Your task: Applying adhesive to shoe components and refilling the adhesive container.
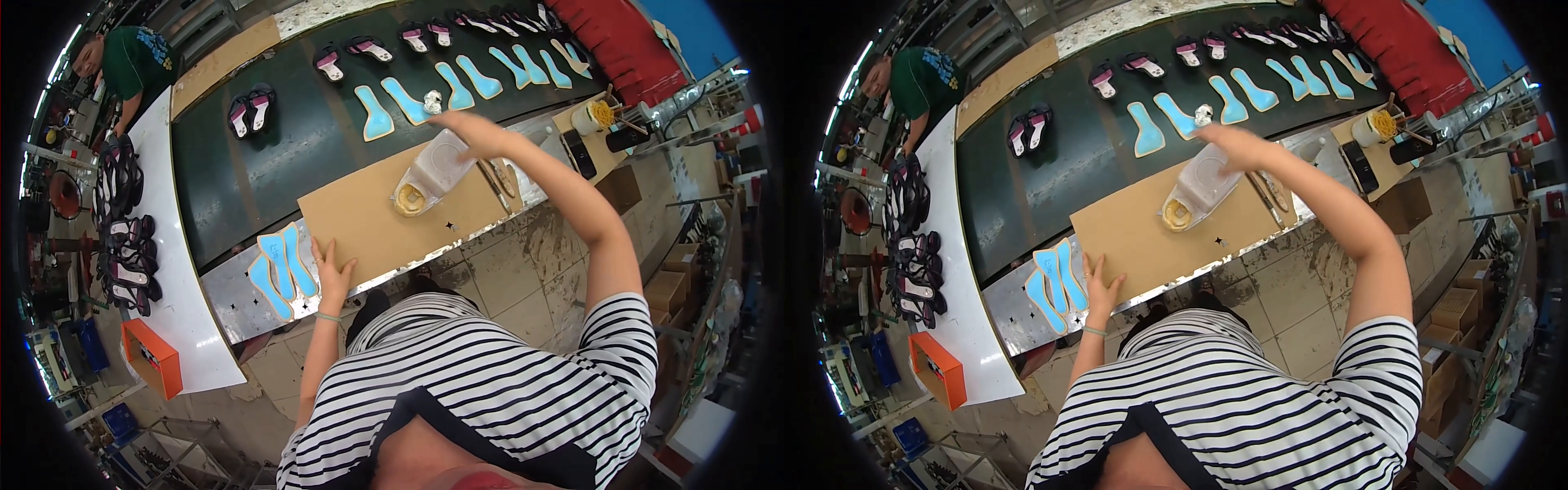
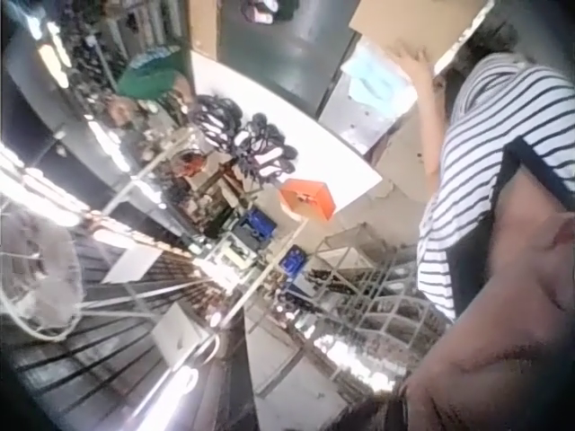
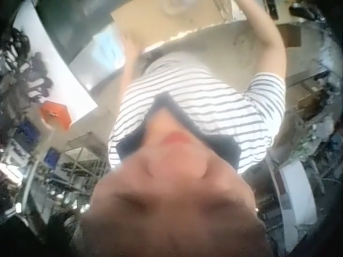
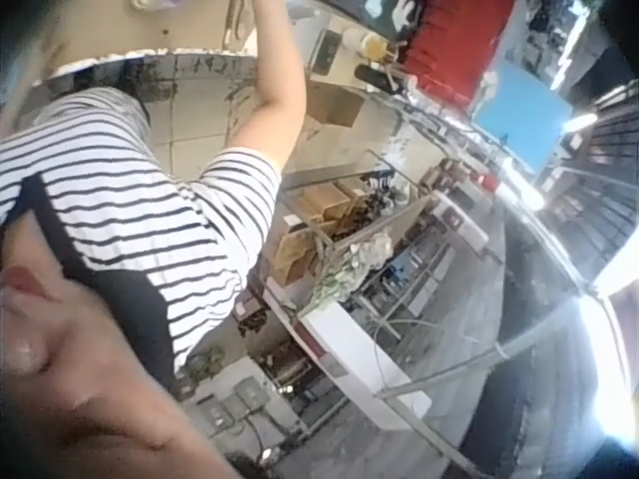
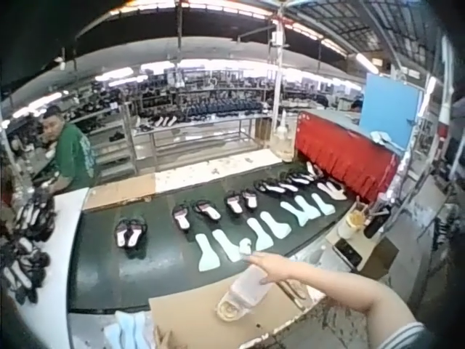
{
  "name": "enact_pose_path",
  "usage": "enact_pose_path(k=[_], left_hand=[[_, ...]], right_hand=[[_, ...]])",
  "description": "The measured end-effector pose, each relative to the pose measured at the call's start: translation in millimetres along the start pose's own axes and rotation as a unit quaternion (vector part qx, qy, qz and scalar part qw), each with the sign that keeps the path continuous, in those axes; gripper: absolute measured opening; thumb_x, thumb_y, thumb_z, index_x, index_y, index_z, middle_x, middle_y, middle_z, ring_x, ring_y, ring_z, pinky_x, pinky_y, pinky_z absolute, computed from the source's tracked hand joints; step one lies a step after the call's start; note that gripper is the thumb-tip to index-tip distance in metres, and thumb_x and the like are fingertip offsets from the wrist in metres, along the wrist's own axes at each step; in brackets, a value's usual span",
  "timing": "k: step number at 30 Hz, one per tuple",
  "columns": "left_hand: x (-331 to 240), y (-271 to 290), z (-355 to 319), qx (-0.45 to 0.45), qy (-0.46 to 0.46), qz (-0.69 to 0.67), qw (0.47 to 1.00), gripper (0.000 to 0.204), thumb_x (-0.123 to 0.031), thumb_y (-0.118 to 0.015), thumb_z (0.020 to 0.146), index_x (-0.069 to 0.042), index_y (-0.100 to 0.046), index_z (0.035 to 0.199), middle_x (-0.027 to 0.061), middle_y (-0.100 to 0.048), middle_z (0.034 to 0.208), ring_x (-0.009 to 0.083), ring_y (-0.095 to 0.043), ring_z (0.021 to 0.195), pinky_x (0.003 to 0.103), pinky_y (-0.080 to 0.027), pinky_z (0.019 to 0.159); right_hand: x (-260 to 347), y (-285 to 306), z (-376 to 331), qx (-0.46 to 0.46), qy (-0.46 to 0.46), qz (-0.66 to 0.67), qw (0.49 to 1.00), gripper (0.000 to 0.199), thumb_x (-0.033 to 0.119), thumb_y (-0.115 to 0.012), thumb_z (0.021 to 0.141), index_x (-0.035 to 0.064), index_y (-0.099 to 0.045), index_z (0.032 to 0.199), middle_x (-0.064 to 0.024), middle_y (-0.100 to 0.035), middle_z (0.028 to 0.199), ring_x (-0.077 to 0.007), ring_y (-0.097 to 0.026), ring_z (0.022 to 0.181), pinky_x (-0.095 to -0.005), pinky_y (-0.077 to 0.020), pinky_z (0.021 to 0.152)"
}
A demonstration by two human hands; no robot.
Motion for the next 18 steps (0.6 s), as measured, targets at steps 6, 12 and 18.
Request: enact_pose_path(k=[6, 12, 18], left_hand=[[15, 1, -11, -0.095, 0.040, -0.042, 0.994, 0.037, -0.010, -0.067, 0.082, 0.005, -0.056, 0.114, 0.0228, -0.046, 0.131, 0.0361, -0.047, 0.120, 0.041, -0.035, 0.105], [3, -4, -5, -0.139, 0.073, -0.166, 0.974, 0.025, -0.004, -0.059, 0.087, 0.004, -0.057, 0.111, 0.0160, -0.051, 0.122, 0.0277, -0.052, 0.116, 0.037, -0.043, 0.098], [-11, -7, 8, -0.100, 0.043, -0.018, 0.994, 0.032, -0.008, -0.062, 0.083, 0.002, -0.057, 0.113, 0.0215, -0.049, 0.126, 0.0373, -0.047, 0.118, 0.043, -0.037, 0.101]], right_hand=[[-94, -61, -82, -0.142, -0.294, 0.082, 0.942, 0.013, 0.014, -0.066, 0.070, 0.0025, -0.070, 0.074, -0.0166, -0.067, 0.074, -0.0305, -0.066, 0.072, -0.0404, -0.0519, 0.068], [-99, -112, -71, -0.063, -0.391, -0.032, 0.918, 0.026, 0.019, -0.070, 0.073, -0.0002, -0.066, 0.091, -0.0206, -0.066, 0.093, -0.0340, -0.065, 0.088, -0.0421, -0.0524, 0.079], [-110, -95, -89, -0.098, -0.267, 0.032, 0.958, 0.022, 0.017, -0.069, 0.064, -0.0034, -0.065, 0.069, -0.0231, -0.063, 0.070, -0.0344, -0.066, 0.070, -0.0419, -0.0510, 0.063]])
Point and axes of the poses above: each hand's wrist, its own z-axis towards the middle knuckle, its own y-axis out of the back of the hand, x = y × z, the point moved 1 cm from there along z, towards the middle knuckle
